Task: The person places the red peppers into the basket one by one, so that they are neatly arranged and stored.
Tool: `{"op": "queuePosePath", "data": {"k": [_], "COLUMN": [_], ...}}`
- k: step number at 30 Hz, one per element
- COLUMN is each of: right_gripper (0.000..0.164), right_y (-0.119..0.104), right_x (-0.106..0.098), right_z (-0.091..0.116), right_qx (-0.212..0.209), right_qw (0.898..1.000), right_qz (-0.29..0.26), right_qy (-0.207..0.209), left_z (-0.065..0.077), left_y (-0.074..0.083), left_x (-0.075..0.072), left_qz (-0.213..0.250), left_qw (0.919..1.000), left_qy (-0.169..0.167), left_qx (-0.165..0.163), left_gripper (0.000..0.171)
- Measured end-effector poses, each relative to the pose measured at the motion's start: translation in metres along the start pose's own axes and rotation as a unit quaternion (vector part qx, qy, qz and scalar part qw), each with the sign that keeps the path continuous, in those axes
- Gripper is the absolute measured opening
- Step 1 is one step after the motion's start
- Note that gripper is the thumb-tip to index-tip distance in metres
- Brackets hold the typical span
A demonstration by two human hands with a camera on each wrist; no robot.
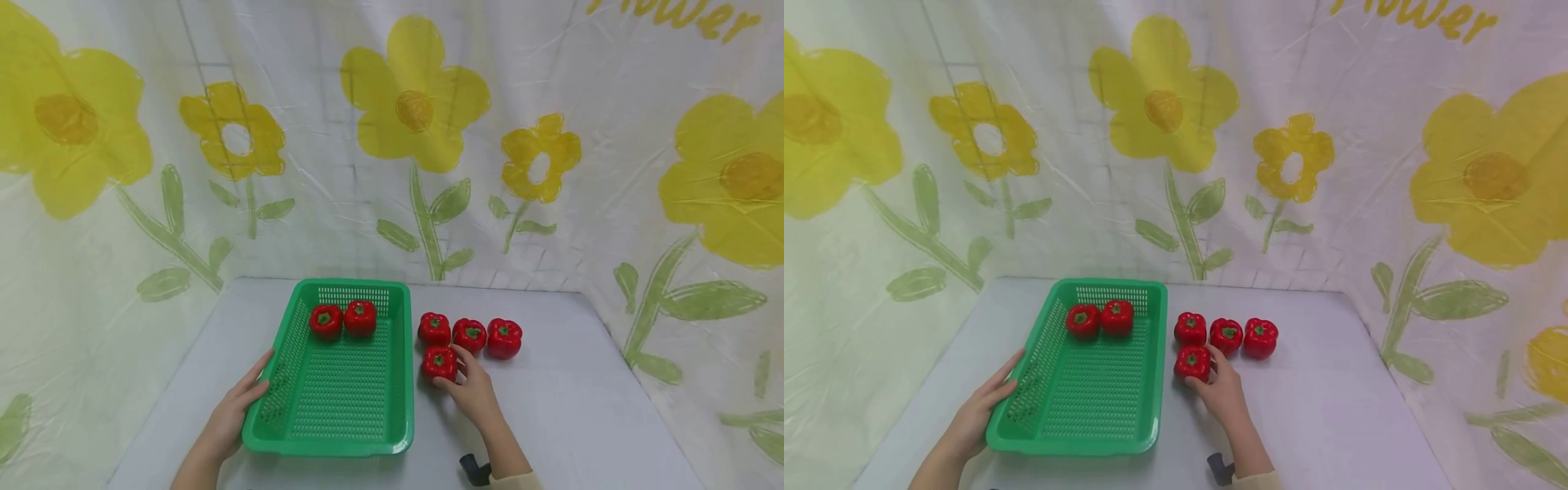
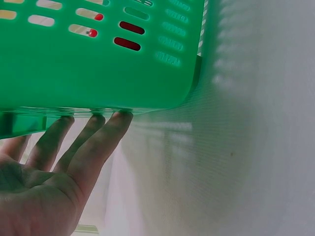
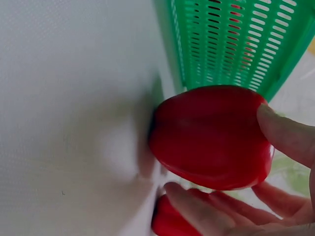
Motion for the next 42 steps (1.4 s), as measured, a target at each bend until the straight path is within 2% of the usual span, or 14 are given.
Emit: {"op": "queuePosePath", "data": {"k": [7, 11, 20, 28, 33, 42], "right_gripper": [0.081, 0.081, 0.081, 0.080, 0.079, 0.080], "right_y": [-0.007, -0.017, -0.037, -0.057, -0.072, -0.101], "right_x": [-0.005, -0.010, -0.016, -0.020, -0.017, -0.008], "right_z": [0.002, 0.003, 0.004, 0.004, 0.002, -0.003], "right_qx": [-0.007, -0.025, -0.036, -0.069, -0.085, -0.082], "right_qw": [1.000, 0.999, 0.998, 0.994, 0.992, 0.992], "right_qz": [-0.011, -0.011, -0.031, -0.035, -0.061, -0.081], "right_qy": [0.014, 0.029, 0.047, 0.076, 0.069, 0.051], "left_z": [0.000, 0.000, -0.001, 0.000, 0.000, 0.001], "left_y": [0.000, 0.001, 0.001, 0.001, 0.000, -0.001], "left_x": [0.000, 0.000, 0.000, 0.000, -0.001, -0.001], "left_qz": [0.003, 0.003, 0.006, -0.001, -0.003, 0.007], "left_qw": [1.0000, 1.0000, 1.0000, 1.0000, 1.0000, 1.0000], "left_qy": [-0.003, -0.004, -0.004, -0.003, -0.001, -0.003], "left_qx": [-0.001, -0.001, 0.000, -0.003, -0.003, -0.004], "left_gripper": [0.061, 0.060, 0.060, 0.061, 0.061, 0.061]}}
Point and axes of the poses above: each hand's wrist, its own z-axis away from the middle knuckle, its own x-axis out of the palm, y = z × x, the point moved 3 cm from there along -z, towards the middle knuckle, and after that the axes turned 1 degree about y, right-handed, at the moved point
